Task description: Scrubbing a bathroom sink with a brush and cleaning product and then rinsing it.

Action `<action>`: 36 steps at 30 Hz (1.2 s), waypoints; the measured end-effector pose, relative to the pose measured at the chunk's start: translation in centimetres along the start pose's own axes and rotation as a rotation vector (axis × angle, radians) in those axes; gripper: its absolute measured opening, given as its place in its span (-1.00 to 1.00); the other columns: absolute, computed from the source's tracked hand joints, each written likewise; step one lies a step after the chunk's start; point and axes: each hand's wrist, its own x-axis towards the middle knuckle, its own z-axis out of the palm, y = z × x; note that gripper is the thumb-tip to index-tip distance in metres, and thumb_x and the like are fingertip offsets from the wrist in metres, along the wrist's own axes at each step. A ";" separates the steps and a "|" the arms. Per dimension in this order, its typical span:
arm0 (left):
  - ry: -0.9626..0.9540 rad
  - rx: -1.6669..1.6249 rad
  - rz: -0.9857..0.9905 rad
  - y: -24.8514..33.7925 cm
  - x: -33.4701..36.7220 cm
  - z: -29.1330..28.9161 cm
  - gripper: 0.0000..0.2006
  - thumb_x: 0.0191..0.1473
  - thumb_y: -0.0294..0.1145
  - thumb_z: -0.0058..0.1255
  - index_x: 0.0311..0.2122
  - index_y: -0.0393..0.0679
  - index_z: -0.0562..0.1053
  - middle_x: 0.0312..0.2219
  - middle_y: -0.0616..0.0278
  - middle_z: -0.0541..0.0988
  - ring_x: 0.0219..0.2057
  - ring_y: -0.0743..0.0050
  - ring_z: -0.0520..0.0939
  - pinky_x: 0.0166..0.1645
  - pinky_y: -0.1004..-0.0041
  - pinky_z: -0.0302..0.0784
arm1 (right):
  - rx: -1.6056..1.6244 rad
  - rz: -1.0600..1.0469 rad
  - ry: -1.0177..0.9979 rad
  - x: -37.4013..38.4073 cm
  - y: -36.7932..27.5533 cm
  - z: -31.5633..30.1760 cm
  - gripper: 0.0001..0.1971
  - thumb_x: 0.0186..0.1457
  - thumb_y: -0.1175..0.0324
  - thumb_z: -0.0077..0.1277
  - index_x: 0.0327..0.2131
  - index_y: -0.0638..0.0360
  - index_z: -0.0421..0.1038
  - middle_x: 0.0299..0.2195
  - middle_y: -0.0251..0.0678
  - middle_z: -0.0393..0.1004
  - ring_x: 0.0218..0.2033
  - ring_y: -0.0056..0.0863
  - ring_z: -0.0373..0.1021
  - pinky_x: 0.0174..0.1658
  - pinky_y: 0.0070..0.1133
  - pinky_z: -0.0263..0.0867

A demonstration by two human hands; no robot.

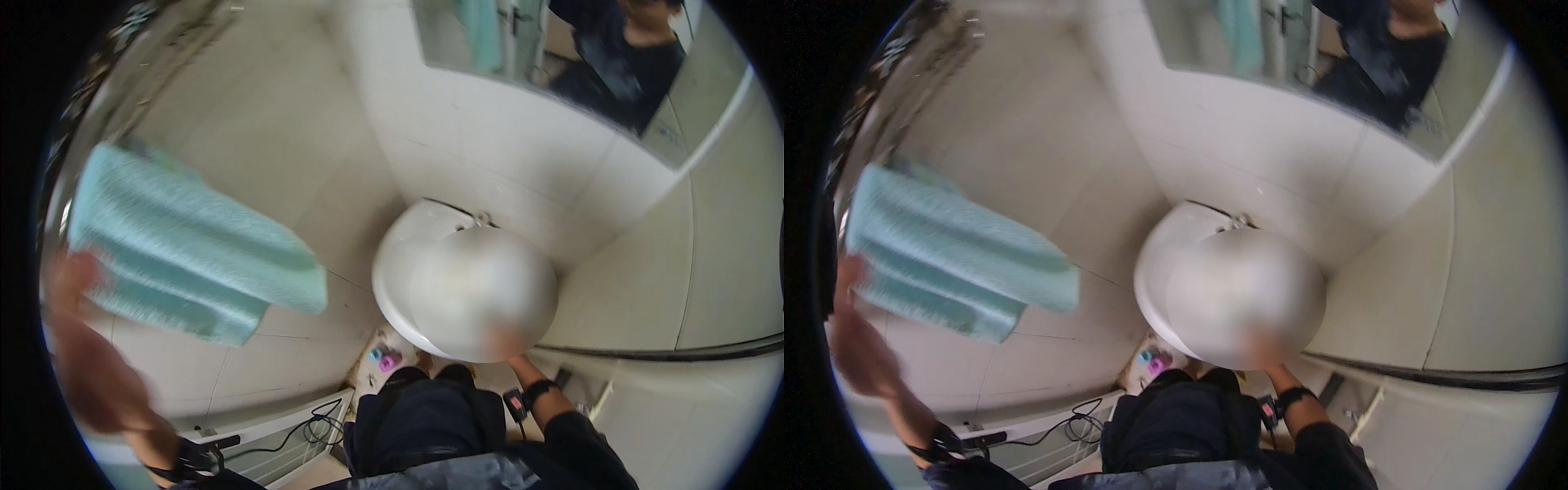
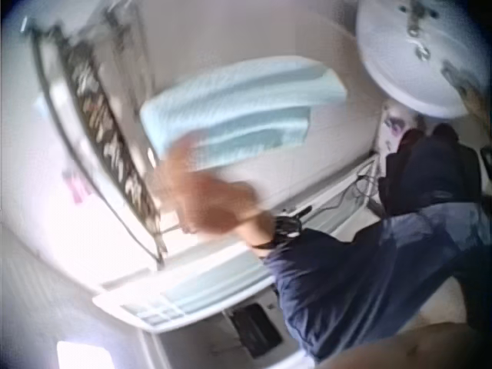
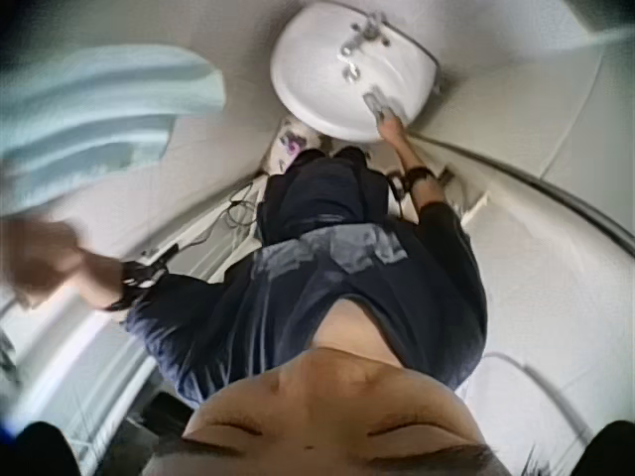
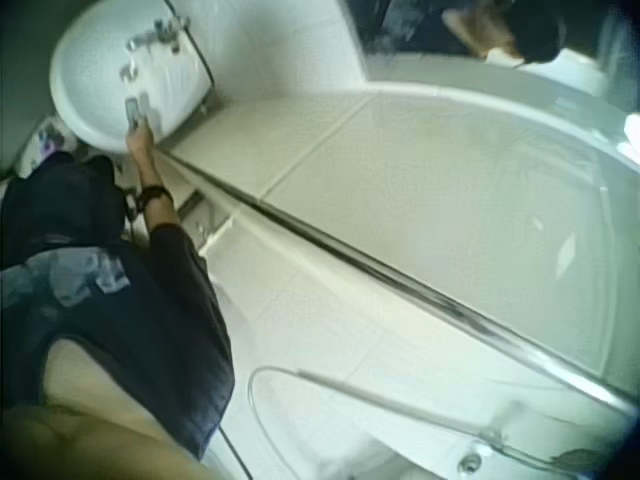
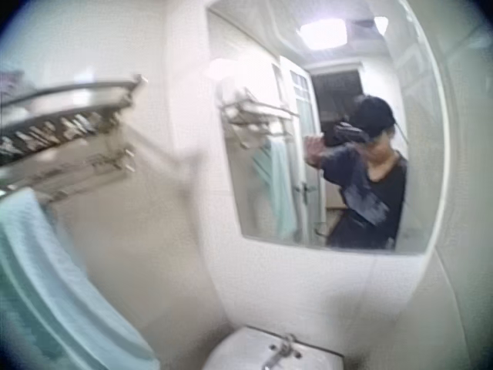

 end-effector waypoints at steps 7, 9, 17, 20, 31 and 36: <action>-0.503 -0.880 -0.266 12.3 -7.0 25.1 -0.89 -0.07 -0.59 -0.04 -0.38 -0.24 0.48 -0.46 0.06 0.57 -0.41 0.10 0.59 -0.27 0.35 0.48 | -0.139 0.562 -0.427 4.1 -4.6 -4.3 -0.71 0.06 0.31 -0.09 -0.12 0.10 0.29 -0.37 -0.06 0.47 -0.31 -0.04 0.40 -0.22 -0.23 0.31; -0.603 -0.963 -0.298 14.2 -9.2 28.7 -0.89 -0.02 -0.57 -0.06 -0.36 -0.26 0.48 -0.44 0.04 0.57 -0.40 0.08 0.59 -0.27 0.35 0.48 | -0.184 0.621 -0.481 4.4 -4.2 -4.1 -0.73 0.05 0.32 -0.08 -0.15 0.15 0.29 -0.39 -0.05 0.47 -0.31 -0.06 0.40 -0.23 -0.24 0.31; -0.821 -1.314 -0.384 14.6 -15.4 35.8 -0.89 0.03 -0.55 -0.07 -0.32 -0.28 0.47 -0.43 0.07 0.58 -0.40 0.24 0.60 -0.27 0.43 0.48 | -0.480 0.733 -0.537 6.6 -2.4 -1.2 -0.75 0.10 0.25 -0.14 -0.45 0.24 0.40 -0.46 -0.04 0.45 -0.40 -0.11 0.42 -0.32 -0.28 0.34; -0.911 -1.362 -0.549 13.3 -17.8 37.2 -0.88 0.07 -0.56 -0.11 -0.30 -0.32 0.46 -0.42 0.12 0.58 -0.38 0.45 0.59 -0.27 0.54 0.47 | -0.467 0.817 -0.576 8.3 -1.8 0.7 -0.72 0.12 0.20 -0.18 -0.40 0.22 0.39 -0.43 -0.06 0.46 -0.37 -0.12 0.42 -0.30 -0.29 0.34; -1.035 -1.354 -0.970 10.5 -23.1 40.4 -0.84 0.16 -0.46 -0.17 -0.24 -0.32 0.40 -0.44 0.17 0.55 -0.37 0.51 0.56 -0.19 0.55 0.43 | -0.365 0.933 -0.599 14.8 -0.5 6.6 -0.65 0.19 0.10 -0.28 -0.34 0.18 0.38 -0.40 -0.04 0.47 -0.32 -0.06 0.42 -0.24 -0.24 0.33; -1.040 -1.388 -1.060 10.8 -23.4 41.5 -0.85 0.17 -0.47 -0.18 -0.23 -0.31 0.40 -0.43 0.18 0.54 -0.35 0.52 0.54 -0.18 0.54 0.43 | -0.412 0.950 -0.715 11.0 -1.6 4.5 -0.64 0.19 0.10 -0.27 -0.35 0.20 0.39 -0.41 -0.01 0.47 -0.33 -0.04 0.41 -0.23 -0.23 0.32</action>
